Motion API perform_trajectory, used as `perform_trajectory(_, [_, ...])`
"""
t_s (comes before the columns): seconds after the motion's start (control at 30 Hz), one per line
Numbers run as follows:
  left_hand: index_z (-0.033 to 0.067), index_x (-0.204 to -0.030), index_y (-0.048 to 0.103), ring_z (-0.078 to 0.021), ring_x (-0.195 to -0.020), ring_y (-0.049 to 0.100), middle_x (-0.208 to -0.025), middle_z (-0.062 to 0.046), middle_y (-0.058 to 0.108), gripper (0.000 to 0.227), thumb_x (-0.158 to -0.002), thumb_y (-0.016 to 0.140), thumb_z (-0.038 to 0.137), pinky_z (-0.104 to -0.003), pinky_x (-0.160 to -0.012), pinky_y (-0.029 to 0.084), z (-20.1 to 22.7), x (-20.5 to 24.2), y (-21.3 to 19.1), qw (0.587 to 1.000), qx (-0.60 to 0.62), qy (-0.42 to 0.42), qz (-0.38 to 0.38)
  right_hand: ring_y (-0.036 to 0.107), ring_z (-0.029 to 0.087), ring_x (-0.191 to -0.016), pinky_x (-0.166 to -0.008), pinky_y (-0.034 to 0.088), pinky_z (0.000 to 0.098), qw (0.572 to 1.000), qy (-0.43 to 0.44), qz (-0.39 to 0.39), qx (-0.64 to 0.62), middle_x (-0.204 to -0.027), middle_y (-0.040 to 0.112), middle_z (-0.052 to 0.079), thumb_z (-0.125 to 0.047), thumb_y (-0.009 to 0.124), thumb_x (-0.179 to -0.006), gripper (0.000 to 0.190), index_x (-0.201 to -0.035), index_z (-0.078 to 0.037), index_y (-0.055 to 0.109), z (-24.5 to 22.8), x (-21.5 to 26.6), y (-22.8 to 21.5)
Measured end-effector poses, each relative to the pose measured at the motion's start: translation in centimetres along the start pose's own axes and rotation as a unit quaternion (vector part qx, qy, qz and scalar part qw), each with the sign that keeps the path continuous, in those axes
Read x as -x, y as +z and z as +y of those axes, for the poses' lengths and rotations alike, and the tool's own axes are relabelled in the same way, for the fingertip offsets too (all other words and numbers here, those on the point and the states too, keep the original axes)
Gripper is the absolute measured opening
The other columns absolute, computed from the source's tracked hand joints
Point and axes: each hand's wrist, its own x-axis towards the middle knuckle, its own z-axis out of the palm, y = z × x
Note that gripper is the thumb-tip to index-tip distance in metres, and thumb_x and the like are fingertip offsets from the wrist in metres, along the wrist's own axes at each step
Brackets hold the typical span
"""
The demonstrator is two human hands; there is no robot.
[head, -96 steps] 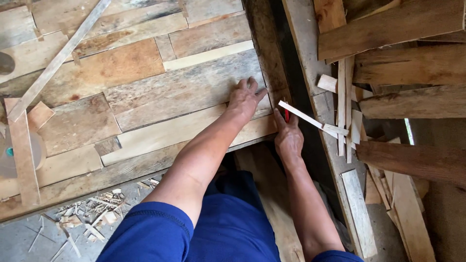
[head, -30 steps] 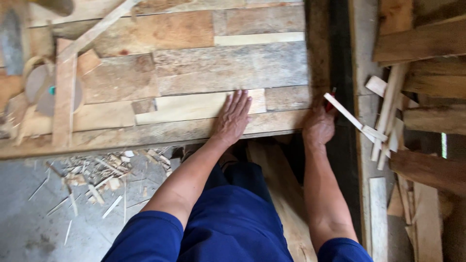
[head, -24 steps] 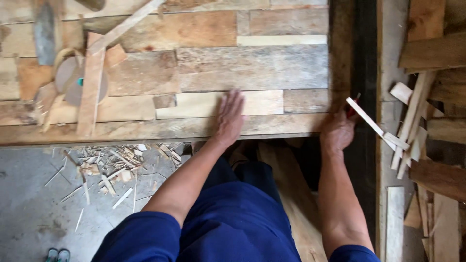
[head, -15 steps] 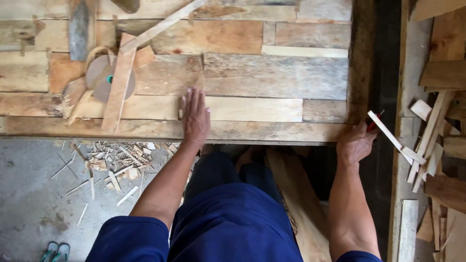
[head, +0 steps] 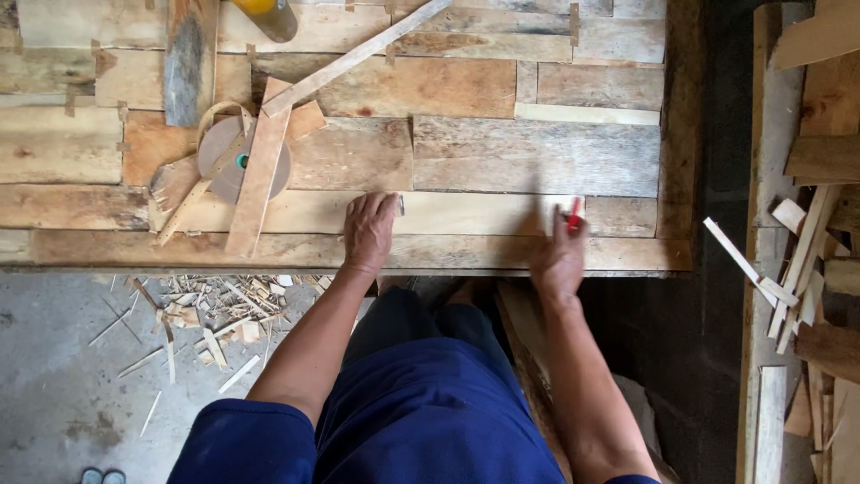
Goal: Gluing and trimming thin wood strips onto a wooden surface to fill gaps.
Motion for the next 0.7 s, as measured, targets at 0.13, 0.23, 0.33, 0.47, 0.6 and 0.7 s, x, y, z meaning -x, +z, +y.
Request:
perform_trajectory(0.13, [0.0085, -0.115, 0.071, -0.0275, -0.104, 0.067, -0.108, -0.011, 0.072, 0.025, -0.092, 0.065, 0.003, -0.042, -0.098, 0.051, -1.1, 0.5, 0.0, 0.998, 0.049, -0.002, -0.038, 0.060, 0.036, -0.114, -0.090, 0.061, 0.0419, 0.987, 0.049, -0.091, 0.127, -0.135, 0.045, 0.025, -0.014, 0.057, -0.101, 0.053, -0.153, -0.015, 0.050, -5.7, -0.4, 1.9])
perform_trajectory(0.23, [0.0154, -0.106, 0.073, -0.0199, -0.100, 0.070, -0.106, -0.004, 0.074, 0.020, -0.098, 0.065, -0.001, -0.039, -0.096, 0.056, -2.5, 2.2, -1.4, 0.990, 0.134, -0.036, 0.034, 0.061, 0.039, -0.108, -0.085, 0.061, 0.0450, 0.974, 0.039, -0.145, 0.170, -0.133, 0.041, 0.028, -0.014, 0.052, -0.103, 0.052, -0.155, -0.013, 0.046, -8.6, -0.4, 2.7])
perform_trajectory(0.33, [0.0099, -0.113, 0.072, -0.0192, -0.097, 0.069, -0.109, -0.007, 0.072, 0.029, -0.096, 0.058, -0.008, -0.031, -0.082, 0.061, -4.2, 5.5, -6.9, 0.926, 0.329, -0.137, 0.129, 0.063, 0.039, -0.104, -0.080, 0.062, 0.0455, 0.973, 0.011, -0.144, 0.180, -0.131, 0.042, 0.029, -0.016, 0.053, -0.103, 0.051, -0.153, -0.011, 0.046, -9.2, -0.2, 3.5])
perform_trajectory(0.47, [0.0050, -0.116, 0.067, -0.0233, -0.101, 0.065, -0.124, -0.017, 0.060, 0.013, -0.105, 0.066, 0.010, -0.030, -0.074, 0.061, -8.5, 12.1, -12.1, 0.860, 0.220, -0.401, 0.224, 0.064, 0.036, -0.100, -0.076, 0.062, 0.0447, 0.978, -0.018, -0.100, 0.182, -0.130, 0.046, 0.025, -0.016, 0.056, -0.099, 0.052, -0.151, -0.014, 0.052, -8.6, -1.0, 4.5])
perform_trajectory(0.6, [-0.0001, -0.135, 0.061, -0.0370, -0.134, 0.053, -0.143, -0.020, 0.054, 0.042, -0.097, 0.075, 0.012, -0.054, -0.111, 0.049, -12.5, 16.6, -10.8, 0.926, -0.092, -0.288, 0.227, 0.063, 0.032, -0.097, -0.068, 0.062, 0.0407, 0.972, 0.058, -0.091, 0.208, -0.133, 0.048, 0.022, -0.011, 0.053, -0.104, 0.048, -0.152, -0.017, 0.055, -5.3, -3.0, 6.1])
perform_trajectory(0.7, [0.0027, -0.137, 0.058, -0.0393, -0.147, 0.042, -0.150, -0.023, 0.050, 0.050, -0.089, 0.073, 0.003, -0.054, -0.122, 0.038, -9.7, 11.6, -9.1, 0.958, 0.136, -0.201, 0.154, 0.063, 0.032, -0.099, -0.070, 0.062, 0.0409, 0.968, 0.077, -0.046, 0.233, -0.132, 0.050, 0.021, -0.012, 0.055, -0.102, 0.048, -0.150, -0.017, 0.057, -3.1, -4.1, 5.4])
